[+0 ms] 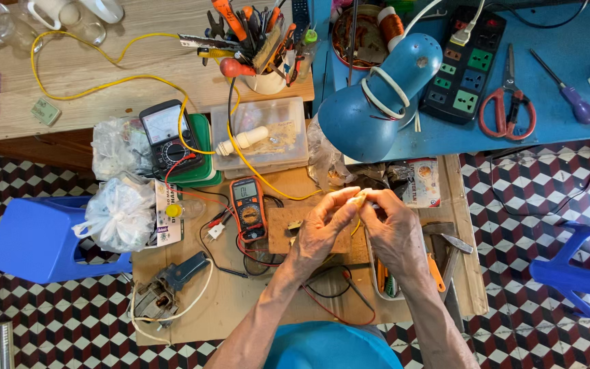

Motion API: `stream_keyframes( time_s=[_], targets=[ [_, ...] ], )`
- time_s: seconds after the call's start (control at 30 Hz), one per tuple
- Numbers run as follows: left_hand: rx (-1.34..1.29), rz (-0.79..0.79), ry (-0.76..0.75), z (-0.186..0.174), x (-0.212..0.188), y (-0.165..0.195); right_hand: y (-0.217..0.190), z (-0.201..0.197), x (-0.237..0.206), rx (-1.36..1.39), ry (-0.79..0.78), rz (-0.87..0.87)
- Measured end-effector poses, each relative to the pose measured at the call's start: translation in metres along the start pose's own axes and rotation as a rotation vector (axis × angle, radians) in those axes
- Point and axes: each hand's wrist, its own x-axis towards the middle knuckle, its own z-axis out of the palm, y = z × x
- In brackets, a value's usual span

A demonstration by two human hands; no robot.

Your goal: The person works at a cluttered workbench rewiring a power plug attached to a yellow cable. They strip the cable end with pliers, separate the conductors, attach them to the plug terminals, and reassemble the plug body, handling the multimeter and small parts on the bench along the way.

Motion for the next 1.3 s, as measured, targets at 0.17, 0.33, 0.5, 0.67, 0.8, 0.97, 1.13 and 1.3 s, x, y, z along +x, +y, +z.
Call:
stream_keyframes(
  time_s=[0.17, 0.33, 0.5, 0.67, 0.8, 0.97, 1.13, 1.3],
  targets=[
    [0.077, -0.020, -0.046, -0.022, 0.001, 0.003, 0.001, 0.008, 0.011, -0.119, -0.002, -0.330],
    [-0.094, -0.036, -0.078, -0.029, 0.011, -0.009, 0.002, 0.007, 0.017, -0.102, -0.055, -0.268],
    [-0.192, -0.095, -0.023, -0.038, 0.014, -0.026, 0.010, -0.002, 0.022, 0.197, -0.055, 0.062],
    [-0.113, -0.058, -0.044, -0.037, 0.014, -0.030, 0.025, 0.014, 0.028, 0.546, -0.127, -0.125],
    [-0.152, -0.116, 0.033, -0.031, 0.010, -0.027, 0.035, 0.029, 0.037, 0.577, -0.073, -0.015],
    [-0.390, -0.249, 0.073, -0.023, 0.013, -0.022, 0.036, 0.023, 0.040, 0.616, -0.051, 0.037],
    [-0.684, -0.158, -0.019, -0.020, 0.012, -0.014, 0.030, 0.002, 0.028, 0.431, 0.059, 0.012],
    [-0.626, -0.141, -0.015, -0.018, 0.013, -0.014, 0.023, -0.006, 0.019, 0.382, 0.059, 0.017]
  ],
)
